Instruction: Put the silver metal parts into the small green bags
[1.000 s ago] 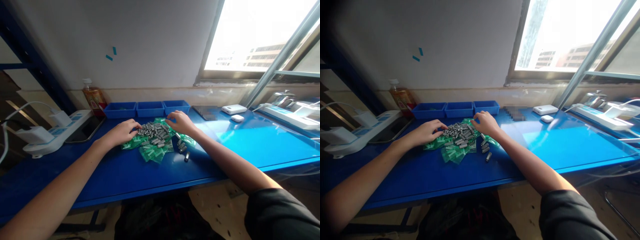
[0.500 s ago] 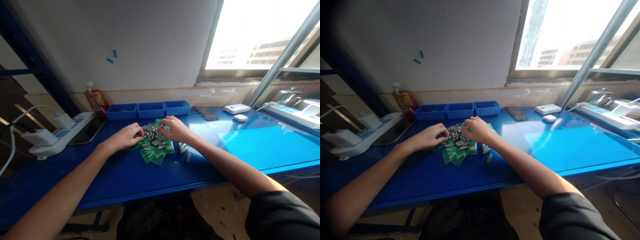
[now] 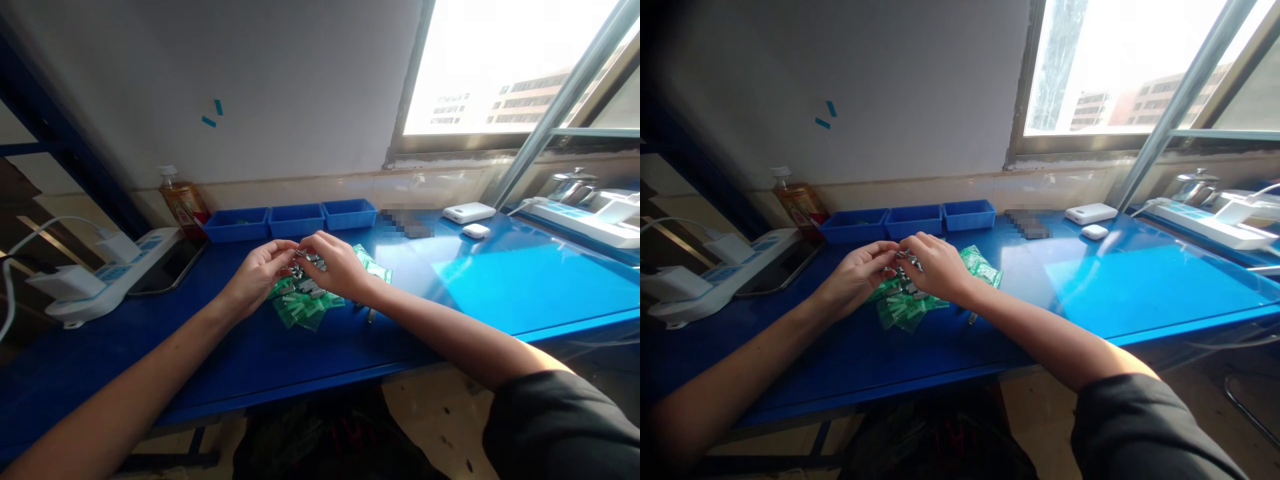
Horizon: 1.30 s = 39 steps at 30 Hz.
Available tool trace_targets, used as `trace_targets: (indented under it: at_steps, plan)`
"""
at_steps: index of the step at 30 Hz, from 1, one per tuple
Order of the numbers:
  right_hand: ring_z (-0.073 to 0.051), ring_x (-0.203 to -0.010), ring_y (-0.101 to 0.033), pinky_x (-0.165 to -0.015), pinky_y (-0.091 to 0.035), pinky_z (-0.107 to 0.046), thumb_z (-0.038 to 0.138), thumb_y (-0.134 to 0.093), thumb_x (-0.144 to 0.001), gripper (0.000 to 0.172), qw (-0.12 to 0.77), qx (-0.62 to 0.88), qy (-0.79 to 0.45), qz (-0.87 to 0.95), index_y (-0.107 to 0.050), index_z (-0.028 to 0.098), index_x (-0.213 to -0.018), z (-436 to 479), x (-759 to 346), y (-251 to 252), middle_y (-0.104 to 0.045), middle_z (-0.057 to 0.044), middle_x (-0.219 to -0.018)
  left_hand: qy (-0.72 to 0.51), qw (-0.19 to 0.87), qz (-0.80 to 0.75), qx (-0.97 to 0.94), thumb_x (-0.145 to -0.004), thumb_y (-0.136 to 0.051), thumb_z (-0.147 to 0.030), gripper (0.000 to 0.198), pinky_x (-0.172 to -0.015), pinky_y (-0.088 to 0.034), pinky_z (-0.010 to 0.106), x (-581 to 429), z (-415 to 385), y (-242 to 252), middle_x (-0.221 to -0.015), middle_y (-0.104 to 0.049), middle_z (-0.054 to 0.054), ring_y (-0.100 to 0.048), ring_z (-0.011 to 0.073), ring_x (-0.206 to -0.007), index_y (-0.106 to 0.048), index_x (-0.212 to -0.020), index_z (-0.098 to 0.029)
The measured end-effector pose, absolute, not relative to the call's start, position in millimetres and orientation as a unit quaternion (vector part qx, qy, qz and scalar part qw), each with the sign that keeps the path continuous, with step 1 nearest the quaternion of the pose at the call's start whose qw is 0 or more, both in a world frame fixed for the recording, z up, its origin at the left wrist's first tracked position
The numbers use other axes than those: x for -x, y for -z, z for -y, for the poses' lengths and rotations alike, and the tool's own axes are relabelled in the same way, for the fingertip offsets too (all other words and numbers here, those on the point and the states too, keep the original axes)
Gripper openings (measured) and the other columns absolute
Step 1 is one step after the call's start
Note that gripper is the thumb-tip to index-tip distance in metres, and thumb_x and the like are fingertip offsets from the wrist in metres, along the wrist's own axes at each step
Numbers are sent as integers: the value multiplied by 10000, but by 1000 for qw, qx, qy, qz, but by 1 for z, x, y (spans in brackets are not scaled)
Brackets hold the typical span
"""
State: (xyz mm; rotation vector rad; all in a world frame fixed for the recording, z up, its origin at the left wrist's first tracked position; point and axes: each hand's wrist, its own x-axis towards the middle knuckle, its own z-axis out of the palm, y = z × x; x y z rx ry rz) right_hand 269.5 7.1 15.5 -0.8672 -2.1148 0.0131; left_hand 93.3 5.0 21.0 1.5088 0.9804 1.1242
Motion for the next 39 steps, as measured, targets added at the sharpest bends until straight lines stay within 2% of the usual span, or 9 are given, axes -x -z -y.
trace_targets:
  at_steps: [5,10,14,17,20,23,30,35,39]
  plan:
    - [-149,-832,-559,-748,-418,-254,290,-456,-920,151,425,343,-3,838,-579,205,-947,-8,-270,-13,-605,-42,-894,-460,449,-418,-642,-760,-639,-464,370,-670,-487,261,-95,-4,-17,-926,-661,66,-613,164,-797,-609,-959,-153]
    - [-136,-773,-556,-697,-401,-236,286,-452,-922,190,434,366,-35,823,-600,189,-852,-10,-268,-13,-616,-35,-833,-401,172,-422,-795,-794,-603,-445,366,-768,-484,304,-85,-1,-26,-937,-659,46,-603,190,-850,-599,-1065,-199]
    - [-126,-716,-544,-658,-382,-230,296,-461,-917,238,424,378,-58,821,-592,189,-751,-10,-264,-12,-613,-19,-757,-355,14,-396,-847,-834,-564,-399,258,-791,-461,295,-83,1,-28,-869,-642,39,-583,181,-805,-627,-978,-196]
    - [-121,-696,-543,-645,-381,-226,310,-444,-923,252,423,382,-75,818,-593,190,-759,-10,-263,-11,-613,-14,-745,-363,4,-404,-839,-875,-506,-383,251,-740,-452,276,-83,-1,-25,-828,-633,39,-579,172,-758,-623,-957,-177]
    - [-128,-717,-556,-656,-401,-225,318,-481,-900,175,431,377,-74,816,-584,189,-957,-10,-265,-10,-607,-12,-774,-383,31,-433,-816,-898,-459,-391,277,-698,-439,265,-84,-3,-22,-819,-642,40,-589,174,-740,-613,-958,-168]
    - [-137,-767,-566,-691,-424,-234,279,-518,-872,242,431,349,-42,831,-522,191,-1097,-10,-267,-8,-599,-24,-853,-389,82,-451,-799,-926,-386,-401,325,-691,-430,259,-87,-3,-20,-801,-663,37,-607,177,-733,-610,-916,-165]
    - [-130,-765,-567,-693,-435,-233,251,-450,-912,131,435,291,20,852,-560,201,-963,-11,-268,-6,-591,-34,-850,-362,148,-440,-808,-950,-296,-434,407,-657,-415,251,-93,4,-24,-780,-659,33,-604,169,-709,-590,-900,-158]
    - [-139,-745,-556,-688,-423,-241,289,-446,-914,176,453,320,69,829,-578,186,-861,-22,-277,-19,-587,-40,-802,-238,95,-430,-866,-920,-341,-497,404,-600,-367,254,-84,9,-36,-752,-632,24,-570,171,-675,-571,-808,-185]
    - [-165,-770,-555,-710,-420,-271,354,-443,-907,211,470,429,113,763,-574,193,-870,-60,-299,-34,-588,-49,-827,-130,41,-404,-905,-826,-475,-585,395,-568,-329,256,-80,20,-45,-753,-627,11,-562,174,-668,-581,-782,-207]
